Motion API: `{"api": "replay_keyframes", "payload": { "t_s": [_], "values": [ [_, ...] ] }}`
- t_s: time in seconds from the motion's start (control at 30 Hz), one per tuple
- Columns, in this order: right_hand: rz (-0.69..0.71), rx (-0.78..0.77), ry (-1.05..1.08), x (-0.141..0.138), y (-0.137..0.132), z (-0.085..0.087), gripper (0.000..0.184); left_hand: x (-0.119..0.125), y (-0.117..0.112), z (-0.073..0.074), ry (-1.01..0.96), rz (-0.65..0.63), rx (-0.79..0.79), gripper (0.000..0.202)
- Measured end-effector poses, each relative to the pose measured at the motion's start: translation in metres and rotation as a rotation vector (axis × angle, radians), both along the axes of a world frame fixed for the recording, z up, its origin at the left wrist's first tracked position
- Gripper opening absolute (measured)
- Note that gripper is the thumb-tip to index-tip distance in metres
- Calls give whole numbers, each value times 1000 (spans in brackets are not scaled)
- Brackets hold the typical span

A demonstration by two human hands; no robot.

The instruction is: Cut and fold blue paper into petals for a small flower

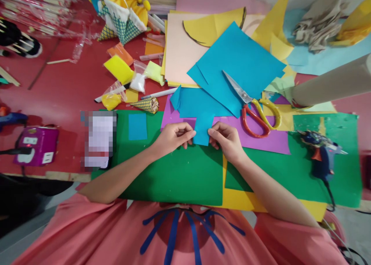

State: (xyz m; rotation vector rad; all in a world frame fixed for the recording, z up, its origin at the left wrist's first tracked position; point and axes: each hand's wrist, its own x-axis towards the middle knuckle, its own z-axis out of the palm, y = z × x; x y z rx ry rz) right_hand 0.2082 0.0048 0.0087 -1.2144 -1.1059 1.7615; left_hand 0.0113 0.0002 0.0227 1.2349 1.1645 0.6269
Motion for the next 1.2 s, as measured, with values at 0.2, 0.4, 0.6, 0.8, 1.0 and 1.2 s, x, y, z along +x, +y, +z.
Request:
{"api": "replay_keyframes", "payload": {
  "t_s": [0.2, 0.4, 0.6, 0.8, 1.0, 1.2],
  "values": [
    [-25, -21, 22, 0, 0, -1, 28, 0, 0, 0, -2, -22, -12, 21],
    [-42, -25, 24, 0, 1, -1, 28, 0, 0, -1, -7, -22, -22, 21],
    [-75, -41, 54, 0, 2, -1, 30, 0, -2, -1, 1, -53, -36, 23],
    [-86, -52, 50, -1, 2, -1, 31, 0, -1, 0, 15, -58, -35, 23],
    [-111, -49, 62, 0, 3, -1, 28, 1, -2, -1, -8, -68, -44, 22],
    [-81, -29, 67, 1, 2, -3, 27, 0, -2, -1, -10, -72, -17, 19]
  ]
}}
